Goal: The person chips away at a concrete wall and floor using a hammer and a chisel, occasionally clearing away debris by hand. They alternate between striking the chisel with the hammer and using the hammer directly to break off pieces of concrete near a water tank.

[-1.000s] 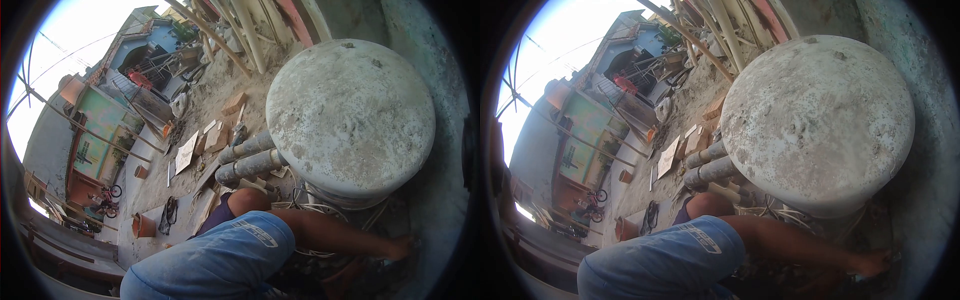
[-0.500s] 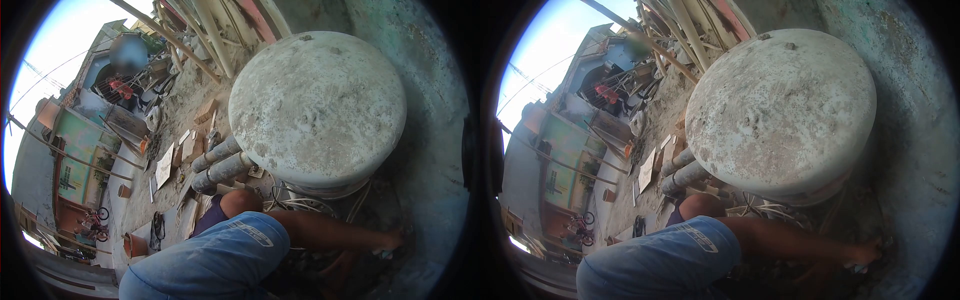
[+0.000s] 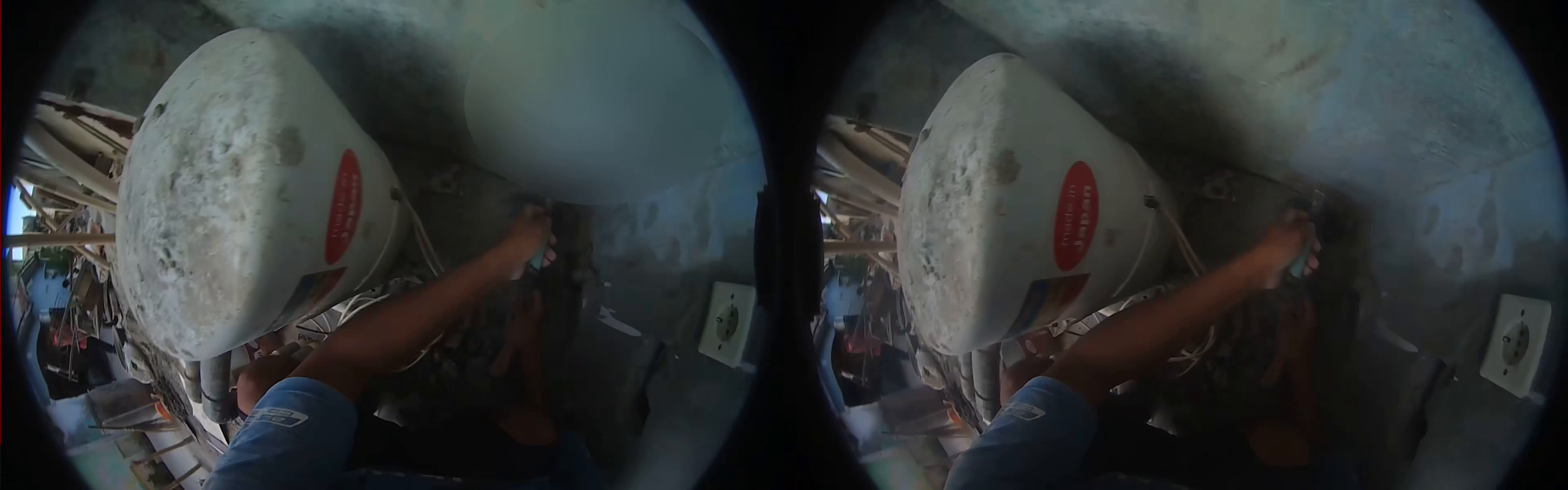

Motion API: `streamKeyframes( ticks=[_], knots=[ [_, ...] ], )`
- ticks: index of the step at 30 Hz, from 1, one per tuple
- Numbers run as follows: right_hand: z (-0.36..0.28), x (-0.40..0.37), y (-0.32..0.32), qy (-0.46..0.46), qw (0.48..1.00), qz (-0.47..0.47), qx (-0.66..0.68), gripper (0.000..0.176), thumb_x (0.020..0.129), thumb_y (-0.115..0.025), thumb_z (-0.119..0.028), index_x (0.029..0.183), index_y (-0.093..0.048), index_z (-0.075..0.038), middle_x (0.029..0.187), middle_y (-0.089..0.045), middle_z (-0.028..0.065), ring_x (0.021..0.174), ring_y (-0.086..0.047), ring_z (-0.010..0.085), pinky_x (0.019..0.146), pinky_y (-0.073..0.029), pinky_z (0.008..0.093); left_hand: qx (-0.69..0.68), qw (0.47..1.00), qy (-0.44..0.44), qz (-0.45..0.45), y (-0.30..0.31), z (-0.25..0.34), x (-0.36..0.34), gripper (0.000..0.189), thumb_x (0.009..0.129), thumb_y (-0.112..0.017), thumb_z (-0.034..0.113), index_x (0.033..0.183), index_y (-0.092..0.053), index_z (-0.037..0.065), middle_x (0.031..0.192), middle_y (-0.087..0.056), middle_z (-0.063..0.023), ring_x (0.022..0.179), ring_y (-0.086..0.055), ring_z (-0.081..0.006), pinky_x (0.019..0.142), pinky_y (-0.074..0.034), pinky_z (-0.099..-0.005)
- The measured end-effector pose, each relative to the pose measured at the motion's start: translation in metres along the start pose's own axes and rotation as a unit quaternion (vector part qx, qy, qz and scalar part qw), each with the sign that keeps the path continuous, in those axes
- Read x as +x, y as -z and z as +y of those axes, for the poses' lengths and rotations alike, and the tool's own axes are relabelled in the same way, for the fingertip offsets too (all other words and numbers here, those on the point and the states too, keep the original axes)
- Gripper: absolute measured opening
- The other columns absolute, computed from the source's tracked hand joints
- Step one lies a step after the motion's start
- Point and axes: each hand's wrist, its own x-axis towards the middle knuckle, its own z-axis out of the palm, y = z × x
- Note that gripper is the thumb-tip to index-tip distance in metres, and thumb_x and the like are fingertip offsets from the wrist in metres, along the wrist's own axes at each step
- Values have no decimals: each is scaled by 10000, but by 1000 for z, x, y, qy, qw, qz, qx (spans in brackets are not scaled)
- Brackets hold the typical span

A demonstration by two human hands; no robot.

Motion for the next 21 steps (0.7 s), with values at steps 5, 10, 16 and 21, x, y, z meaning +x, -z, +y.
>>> streamKeyframes(
  ticks=[5, 10, 16, 21],
  knots=[
    [-64, -26, 19, -58, 993, 99, -15, 351, 889, -591, -127, 1180, -445, 4, 877, -558, 44, 661, -550, 130, 610, -496, 305, 26, 999, 12, -21, 19, -12, 38, 225, 962, -507, 224, 1095, -467, 47, 871, -594, -108, 684, -618, -193, 547, -517, -295],
    [-103, -57, 21, -51, 984, 157, -62, 327, 869, -606, -129, 1120, -450, 11, 811, -554, 62, 625, -534, 133, 575, -461, 310, 23, 997, 64, -45, 18, -60, 64, 184, 945, -520, 211, 1058, -487, 69, 818, -595, -95, 627, -600, -177, 485, -482, -291],
    [-101, -83, 41, 45, 951, 192, -240, 262, 858, -628, -133, 1010, -514, 48, 610, -494, 53, 538, -483, 120, 512, -417, 302, 149, 978, 120, -78, -9, -98, 90, 177, 904, -515, 130, 1056, -492, 43, 795, -579, -85, 567, -576, -176, 474, -466, -313],
    [-115, -112, 50, 41, 940, 189, -280, 278, 856, -641, -158, 991, -553, 68, 511, -454, 51, 466, -456, 130, 492, -412, 316, 264, 949, 71, -161, -15, -92, 114, 277, 905, -563, 150, 1125, -490, -3, 823, -584, -97, 589, -586, -175, 487, -474, -306]
  ],
)
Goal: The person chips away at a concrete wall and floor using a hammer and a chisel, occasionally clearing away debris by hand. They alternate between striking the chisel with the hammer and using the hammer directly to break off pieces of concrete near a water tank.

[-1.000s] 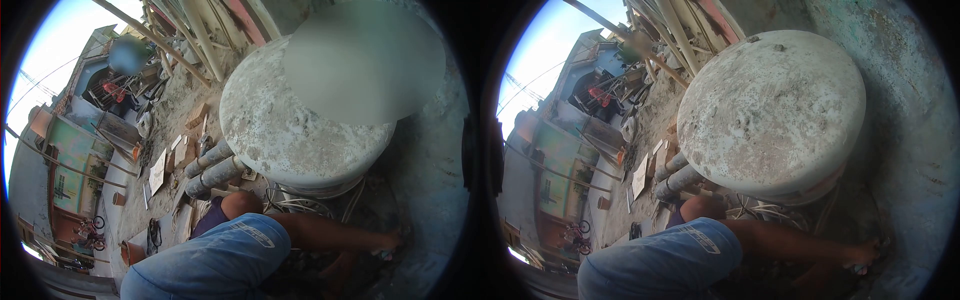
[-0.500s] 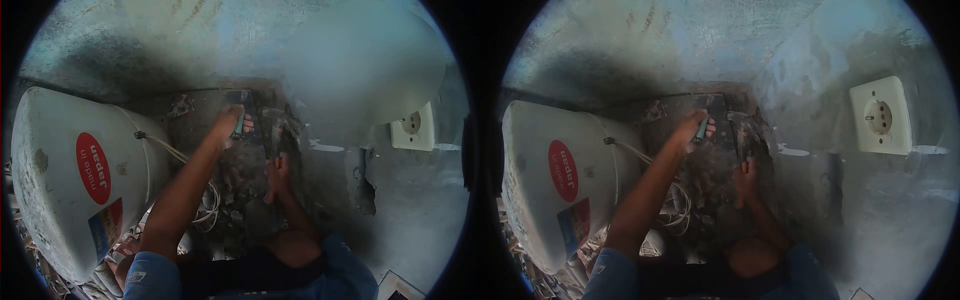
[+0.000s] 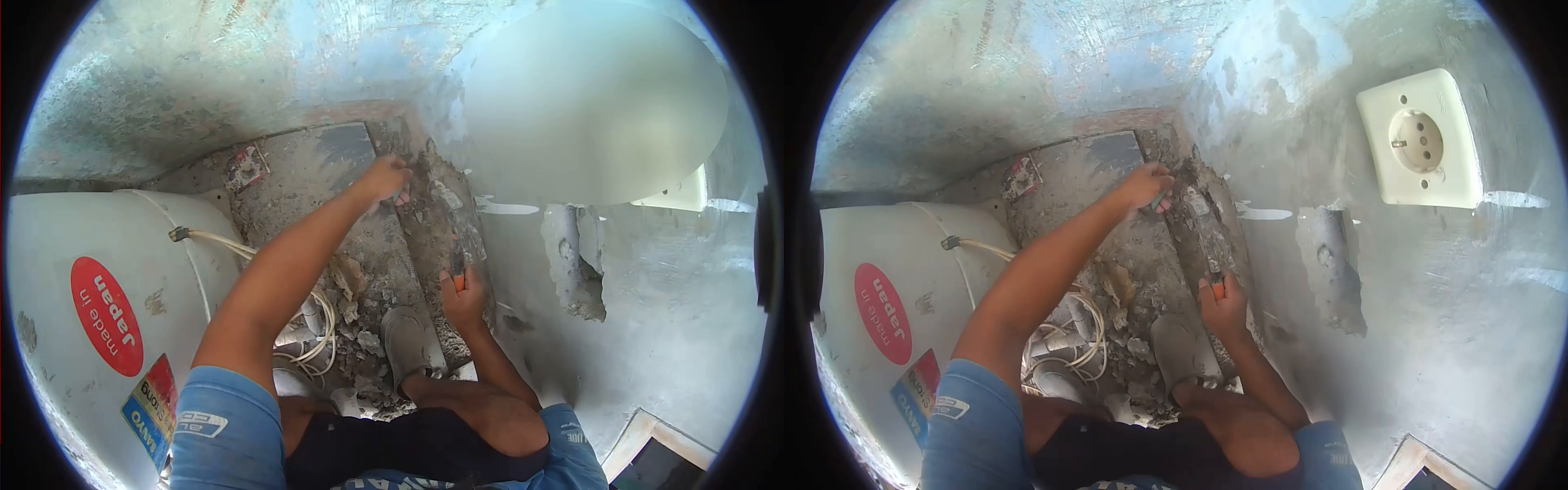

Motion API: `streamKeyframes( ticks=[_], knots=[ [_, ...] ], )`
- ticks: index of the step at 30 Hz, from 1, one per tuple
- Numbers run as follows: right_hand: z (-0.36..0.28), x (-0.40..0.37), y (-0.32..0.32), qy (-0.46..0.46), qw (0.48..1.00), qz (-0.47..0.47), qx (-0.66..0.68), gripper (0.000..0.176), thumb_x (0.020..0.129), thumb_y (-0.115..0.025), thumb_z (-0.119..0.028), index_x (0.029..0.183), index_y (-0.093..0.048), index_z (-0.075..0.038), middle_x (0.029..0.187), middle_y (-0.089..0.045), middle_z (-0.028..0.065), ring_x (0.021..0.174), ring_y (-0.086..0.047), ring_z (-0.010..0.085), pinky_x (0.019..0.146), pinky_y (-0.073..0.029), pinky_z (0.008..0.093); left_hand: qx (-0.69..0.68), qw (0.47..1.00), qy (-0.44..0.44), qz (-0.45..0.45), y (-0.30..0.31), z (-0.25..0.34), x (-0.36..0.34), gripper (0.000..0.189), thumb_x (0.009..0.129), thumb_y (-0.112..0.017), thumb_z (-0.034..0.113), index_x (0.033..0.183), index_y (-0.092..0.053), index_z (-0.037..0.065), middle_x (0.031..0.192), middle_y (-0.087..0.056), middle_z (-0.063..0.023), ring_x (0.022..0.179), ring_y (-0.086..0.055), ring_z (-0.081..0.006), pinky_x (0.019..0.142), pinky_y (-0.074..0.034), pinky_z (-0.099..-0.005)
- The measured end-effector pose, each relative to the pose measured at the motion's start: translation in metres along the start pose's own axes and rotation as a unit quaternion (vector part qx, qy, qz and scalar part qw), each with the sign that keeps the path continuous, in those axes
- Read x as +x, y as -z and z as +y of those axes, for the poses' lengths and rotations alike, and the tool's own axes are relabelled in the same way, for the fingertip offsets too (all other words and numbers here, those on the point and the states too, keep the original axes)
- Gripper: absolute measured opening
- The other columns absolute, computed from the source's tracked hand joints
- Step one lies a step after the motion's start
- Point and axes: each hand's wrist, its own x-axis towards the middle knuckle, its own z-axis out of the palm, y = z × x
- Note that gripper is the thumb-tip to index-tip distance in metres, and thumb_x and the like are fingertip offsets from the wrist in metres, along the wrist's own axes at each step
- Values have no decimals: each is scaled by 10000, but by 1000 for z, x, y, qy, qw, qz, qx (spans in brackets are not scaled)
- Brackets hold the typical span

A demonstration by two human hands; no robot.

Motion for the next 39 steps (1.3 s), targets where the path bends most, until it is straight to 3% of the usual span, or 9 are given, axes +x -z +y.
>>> streamKeyframes(
  ticks=[6, 8, 13, 15, 21, 23, 29, 36, 39],
  knots=[
    [-9, -30, 26, -4, 1000, 30, -5, 338, 871, -635, -193, 1016, -557, 102, 512, -509, 89, 469, -518, 171, 496, -418, 342, -6, 999, 11, -49, 3, 6, 1, 268, 901, -583, 149, 1115, -499, 11, 822, -594, -92, 590, -584, -162, 486, -472, -289],
    [-8, -39, 35, -7, 992, 14, -127, 330, 884, -610, -208, 1032, -557, 82, 524, -544, 117, 481, -557, 258, 529, -451, 379, -29, 998, 7, -51, -2, 8, 4, 258, 899, -585, 146, 1105, -499, 17, 812, -596, -90, 576, -578, -160, 473, -468, -290],
    [-27, -35, 32, -15, 991, -17, -130, 305, 873, -611, -220, 1027, -552, 37, 573, -588, 143, 546, -600, 343, 559, -475, 418, -77, 994, -2, -73, 3, 13, 7, 202, 902, -578, 147, 1057, -516, 34, 785, -602, -90, 527, -555, -152, 425, -446, -290],
    [-47, -25, 24, -35, 988, -30, -151, 294, 866, -614, -217, 1022, -552, 23, 590, -597, 146, 569, -615, 352, 563, -483, 420, -125, 989, 31, -78, 6, 13, 11, 179, 921, -546, 172, 1000, -547, 10, 765, -603, -114, 603, -584, -185, 497, -466, -307],
    [-89, -16, 17, 184, 967, -44, -170, 451, 771, -748, -358, 1014, -575, -19, 701, -636, 121, 612, -651, 285, 576, -518, 373, -162, 973, 153, -68, 4, 29, 18, 256, 975, -491, 264, 1019, -570, 25, 728, -598, -38, 494, -529, -107, 401, -424, -257],
    [-95, -8, 15, 331, 933, -17, -138, 503, 743, -756, -433, 1000, -587, -35, 709, -627, 97, 606, -646, 254, 568, -519, 366, -118, 978, 150, -82, 10, 36, 16, 257, 978, -494, 266, 1023, -575, 27, 726, -598, -29, 490, -525, -96, 395, -418, -244],
    [-78, -1, 13, 191, 967, -42, -163, 464, 817, -674, -465, 1017, -596, -53, 657, -587, 82, 553, -603, 287, 538, -502, 371, -93, 971, 157, -154, 25, 46, 30, 263, 964, -537, 268, 1026, -584, 16, 723, -601, -15, 487, -529, -69, 396, -435, -183],
    [-91, 3, 1, 228, 948, -59, -216, 467, 836, -648, -477, 976, -553, -42, 699, -603, 100, 615, -629, 279, 556, -510, 387, -198, 961, 149, -119, 21, 40, 24, 311, 910, -640, 276, 1034, -573, -1, 722, -611, -26, 527, -578, -60, 412, -471, -163],
    [-78, 17, -10, 97, 965, -67, -233, 424, 886, -599, -448, 966, -526, -38, 704, -601, 127, 645, -627, 334, 567, -501, 428, -214, 957, 140, -139, 21, 38, 36, 344, 882, -680, 269, 1037, -564, -15, 728, -617, -35, 543, -593, -66, 420, -478, -169]
  ],
)
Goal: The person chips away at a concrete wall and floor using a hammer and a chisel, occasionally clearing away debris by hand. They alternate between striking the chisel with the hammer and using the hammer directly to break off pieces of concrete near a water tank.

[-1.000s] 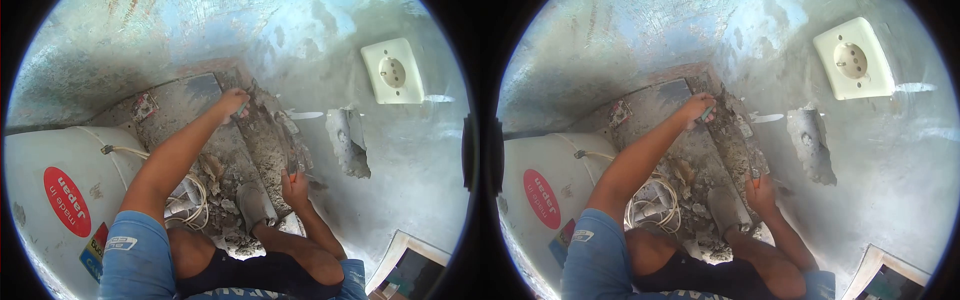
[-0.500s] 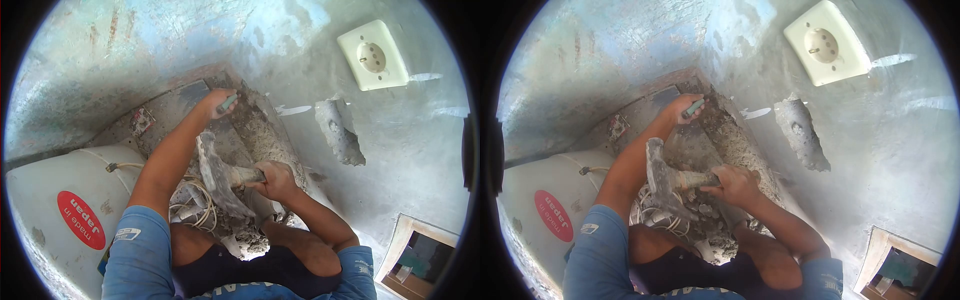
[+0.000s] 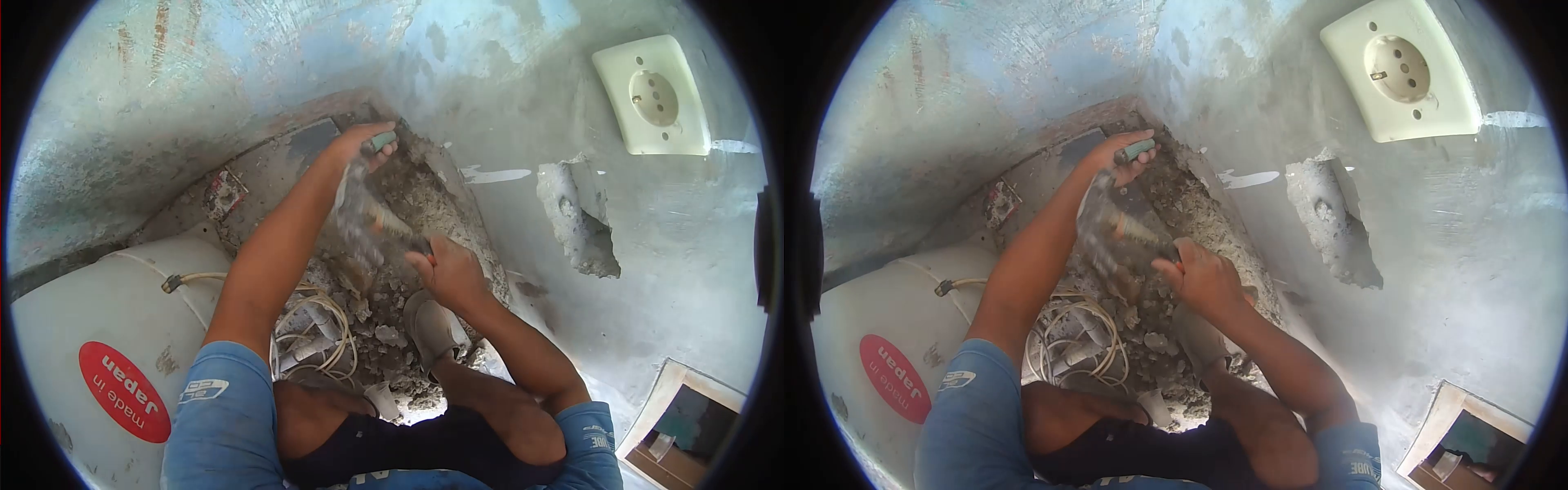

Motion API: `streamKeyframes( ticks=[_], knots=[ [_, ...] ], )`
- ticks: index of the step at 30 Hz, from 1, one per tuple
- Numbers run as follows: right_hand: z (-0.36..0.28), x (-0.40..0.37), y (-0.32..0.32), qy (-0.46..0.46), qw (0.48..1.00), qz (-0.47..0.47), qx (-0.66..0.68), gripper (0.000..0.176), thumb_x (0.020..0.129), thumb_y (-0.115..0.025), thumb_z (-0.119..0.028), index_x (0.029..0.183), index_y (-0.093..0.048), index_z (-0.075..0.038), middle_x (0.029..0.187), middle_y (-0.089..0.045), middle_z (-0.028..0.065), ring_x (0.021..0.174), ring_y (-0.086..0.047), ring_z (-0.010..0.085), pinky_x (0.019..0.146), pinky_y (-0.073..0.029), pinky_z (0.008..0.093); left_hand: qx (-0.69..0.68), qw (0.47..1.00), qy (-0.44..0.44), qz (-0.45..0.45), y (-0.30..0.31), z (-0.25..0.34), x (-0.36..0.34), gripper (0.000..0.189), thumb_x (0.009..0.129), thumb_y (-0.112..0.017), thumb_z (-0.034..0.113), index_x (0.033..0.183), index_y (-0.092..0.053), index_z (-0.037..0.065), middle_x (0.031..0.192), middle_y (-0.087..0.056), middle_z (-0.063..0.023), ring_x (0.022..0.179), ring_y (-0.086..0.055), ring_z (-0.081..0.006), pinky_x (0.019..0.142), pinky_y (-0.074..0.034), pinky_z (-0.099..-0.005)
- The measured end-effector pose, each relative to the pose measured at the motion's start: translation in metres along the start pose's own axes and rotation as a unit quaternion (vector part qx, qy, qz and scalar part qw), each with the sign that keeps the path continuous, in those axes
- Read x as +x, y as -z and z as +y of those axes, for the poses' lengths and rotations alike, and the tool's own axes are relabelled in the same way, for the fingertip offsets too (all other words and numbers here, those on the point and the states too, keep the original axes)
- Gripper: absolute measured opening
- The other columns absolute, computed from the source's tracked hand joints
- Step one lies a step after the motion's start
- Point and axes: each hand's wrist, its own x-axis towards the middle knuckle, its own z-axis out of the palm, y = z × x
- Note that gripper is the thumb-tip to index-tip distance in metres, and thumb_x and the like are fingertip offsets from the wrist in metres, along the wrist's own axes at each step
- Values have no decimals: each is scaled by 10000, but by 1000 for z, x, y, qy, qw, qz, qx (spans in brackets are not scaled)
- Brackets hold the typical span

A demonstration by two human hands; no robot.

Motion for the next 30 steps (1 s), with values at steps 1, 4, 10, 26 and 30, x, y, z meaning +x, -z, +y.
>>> streamKeyframes(
  ticks=[1, 4, 10, 26, 30],
  knots=[
    [0, 3, 1, -43, 999, -23, 3, 426, 888, -596, -446, 965, -524, -34, 703, -601, 134, 650, -626, 341, 573, -499, 437, 11, 999, -33, -17, -1, 0, -4, 355, 868, -697, 246, 1023, -551, -38, 733, -621, -53, 529, -589, -73, 425, -485, -176],
    [-13, 0, 14, -41, 999, -19, 30, 433, 877, -606, -451, 958, -527, -32, 703, -596, 135, 646, -624, 332, 569, -495, 431, -11, 998, -53, -30, 0, 1, 0, 366, 853, -714, 223, 1006, -543, -63, 728, -620, -71, 515, -587, -83, 422, -490, -185],
    [-58, 2, 49, 256, 962, 88, 27, 445, 815, -652, -479, 930, -559, -59, 714, -569, 78, 614, -620, 241, 523, -487, 341, -57, 998, -23, -3, 1, -2, 0, 333, 858, -704, 181, 991, -538, -75, 732, -616, -85, 535, -593, -96, 429, -489, -177],
    [-11, 5, 14, 55, 998, 0, 3, 426, 848, -614, -476, 844, -528, -59, 712, -596, 125, 656, -632, 321, 577, -508, 403, 4, 998, -7, -57, 11, -2, 3, 291, 855, -706, 184, 982, -535, -15, 811, -609, -106, 555, -574, -126, 459, -482, -225],
    [-42, 0, 25, -9, 999, -38, 35, 487, 814, -621, -539, 870, -563, -59, 732, -603, 105, 670, -638, 315, 604, -495, 450, -60, 997, -44, -4, 1, -14, 3, 272, 859, -702, 191, 952, -551, -16, 803, -610, -101, 555, -574, -122, 460, -486, -223]
  ],
)
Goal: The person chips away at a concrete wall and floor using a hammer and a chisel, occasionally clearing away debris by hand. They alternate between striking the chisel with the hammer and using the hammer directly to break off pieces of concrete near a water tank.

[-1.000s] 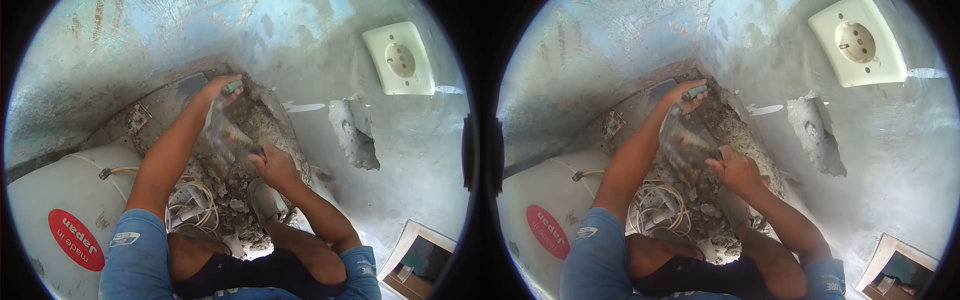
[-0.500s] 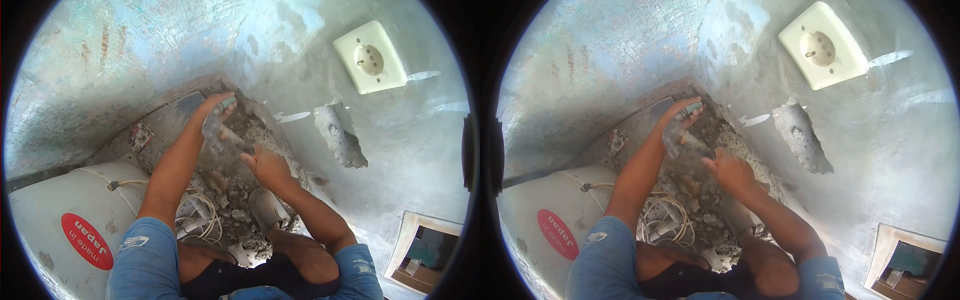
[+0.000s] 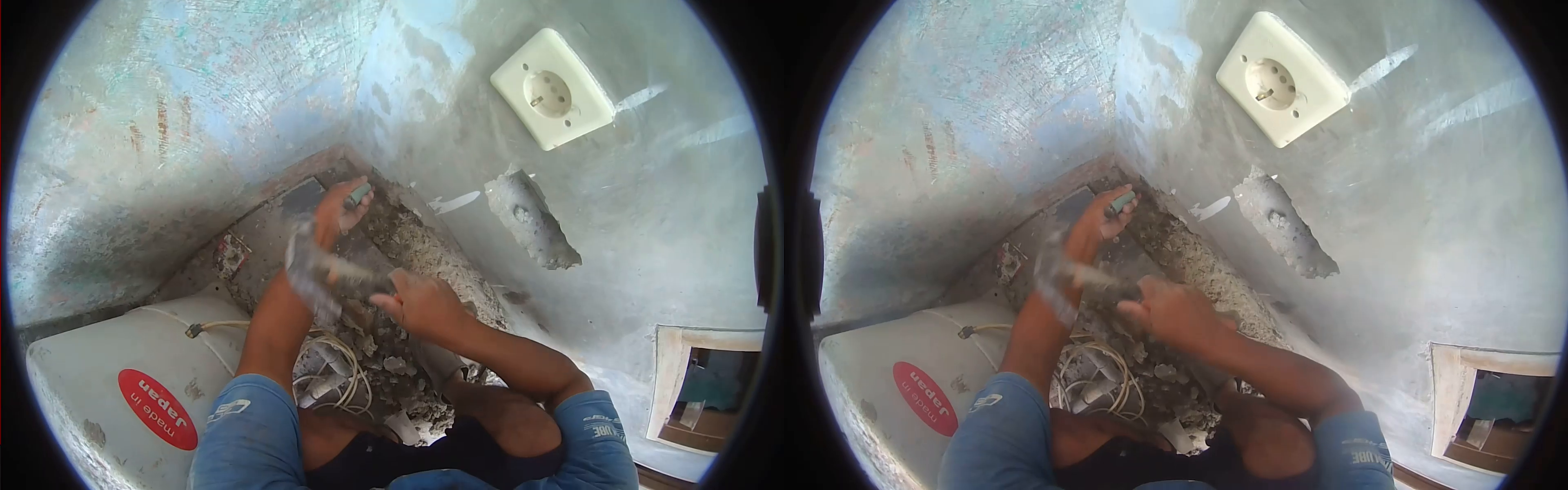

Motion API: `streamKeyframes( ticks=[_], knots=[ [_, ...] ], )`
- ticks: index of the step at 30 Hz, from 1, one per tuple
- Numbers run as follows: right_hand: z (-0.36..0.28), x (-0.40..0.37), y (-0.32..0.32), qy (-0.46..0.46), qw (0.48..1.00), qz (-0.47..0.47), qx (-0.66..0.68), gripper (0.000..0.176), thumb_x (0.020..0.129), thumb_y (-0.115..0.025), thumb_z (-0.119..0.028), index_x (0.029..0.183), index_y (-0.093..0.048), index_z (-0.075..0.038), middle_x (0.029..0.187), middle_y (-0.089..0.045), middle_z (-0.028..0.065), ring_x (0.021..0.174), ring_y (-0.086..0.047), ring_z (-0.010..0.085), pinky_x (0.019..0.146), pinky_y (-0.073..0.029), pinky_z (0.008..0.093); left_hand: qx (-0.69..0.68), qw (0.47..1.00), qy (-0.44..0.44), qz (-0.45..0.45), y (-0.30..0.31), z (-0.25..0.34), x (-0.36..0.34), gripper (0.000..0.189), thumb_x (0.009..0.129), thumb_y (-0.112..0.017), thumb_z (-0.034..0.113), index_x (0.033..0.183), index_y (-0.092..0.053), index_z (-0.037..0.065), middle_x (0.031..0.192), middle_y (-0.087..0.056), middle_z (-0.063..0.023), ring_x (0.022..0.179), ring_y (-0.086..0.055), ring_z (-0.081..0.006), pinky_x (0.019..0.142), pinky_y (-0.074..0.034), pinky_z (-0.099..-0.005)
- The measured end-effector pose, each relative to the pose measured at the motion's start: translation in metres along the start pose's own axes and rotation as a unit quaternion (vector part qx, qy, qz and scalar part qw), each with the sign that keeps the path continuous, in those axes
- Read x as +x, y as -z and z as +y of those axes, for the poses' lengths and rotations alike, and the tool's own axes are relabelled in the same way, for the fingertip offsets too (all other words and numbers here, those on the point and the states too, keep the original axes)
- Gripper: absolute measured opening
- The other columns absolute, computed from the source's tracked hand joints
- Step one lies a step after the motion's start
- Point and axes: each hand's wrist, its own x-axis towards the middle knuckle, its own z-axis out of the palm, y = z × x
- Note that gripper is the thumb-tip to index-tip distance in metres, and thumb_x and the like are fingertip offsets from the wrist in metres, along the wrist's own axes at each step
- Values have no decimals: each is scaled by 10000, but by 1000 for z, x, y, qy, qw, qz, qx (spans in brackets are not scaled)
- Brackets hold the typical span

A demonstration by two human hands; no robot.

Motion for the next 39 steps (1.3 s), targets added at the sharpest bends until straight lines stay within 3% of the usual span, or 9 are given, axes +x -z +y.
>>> streamKeyframes(
  ticks=[4, 7, 11, 17, 19, 20, 23, 28, 39],
  knots=[
    [-22, -9, 24, 258, 964, 53, 25, 461, 884, -564, -499, 854, -548, -39, 735, -608, 155, 699, -637, 356, 614, -493, 460, 11, 1000, -15, -4, 1, -3, 6, 335, 892, -658, 226, 1017, -531, -58, 732, -603, -85, 546, -571, -111, 450, -447, -212],
    [32, 15, -5, -82, 996, -28, 13, 470, 844, -615, -508, 834, -537, -45, 689, -581, 147, 680, -632, 333, 593, -495, 424, 57, 998, -2, -11, 0, 0, -2, 338, 888, -665, 220, 1009, -529, -64, 750, -605, -95, 548, -571, -112, 441, -440, -213],
    [3, -8, -1, -127, 989, -59, 41, 469, 842, -621, -498, 843, -547, -36, 702, -596, 152, 680, -628, 347, 603, -493, 431, 36, 998, -38, -33, 8, -7, 5, 251, 873, -686, 220, 913, -575, -1, 747, -614, -70, 561, -584, -115, 472, -487, -199],
    [12, -11, 7, 325, 943, 29, 58, 500, 897, -552, -500, 889, -559, 0, 743, -621, 191, 713, -625, 393, 637, -487, 469, 29, 999, -14, 3, 1, -5, 3, 235, 873, -683, 229, 913, -582, 21, 734, -615, -68, 558, -576, -121, 463, -453, -223],
    [59, 12, -20, -136, 989, -52, 18, 452, 827, -638, -491, 830, -552, -47, 692, -603, 129, 692, -646, 306, 627, -506, 432, 111, 994, -23, 9, 4, -9, 0, 239, 878, -678, 229, 922, -570, 20, 744, -616, -73, 553, -572, -121, 448, -440, -222],
    [53, 9, -22, -132, 990, -48, 18, 452, 827, -638, -491, 830, -552, -47, 692, -603, 129, 692, -646, 306, 627, -506, 432, 193, 980, -35, 16, 3, -6, 0, 244, 883, -672, 230, 931, -558, 19, 754, -617, -78, 548, -568, -121, 432, -427, -221],
    [25, -10, -20, -110, 993, -17, 44, 461, 774, -680, -494, 808, -539, -57, 661, -573, 116, 657, -631, 286, 602, -500, 406, 55, 996, -66, -1, 2, -18, 2, 214, 896, -655, 243, 881, -550, 57, 745, -615, -70, 539, -563, -131, 447, -437, -235],
    [4, -18, 10, 335, 937, 96, 37, 457, 792, -653, -511, 835, -552, -67, 669, -571, 88, 639, -621, 276, 570, -496, 394, 117, 990, -79, 21, -6, -25, -5, 197, 918, -625, 243, 888, -517, 81, 740, -595, -63, 530, -556, -137, 450, -440, -249],
    [53, -28, -25, 248, 965, 83, -9, 491, 775, -664, -532, 835, -551, -58, 682, -574, 99, 611, -618, 287, 556, -495, 394, 169, 978, -123, 11, 7, -34, -2, 205, 943, -588, 290, 935, -490, 110, 735, -585, -48, 497, -534, -144, 444, -421, -286]
  ],
)
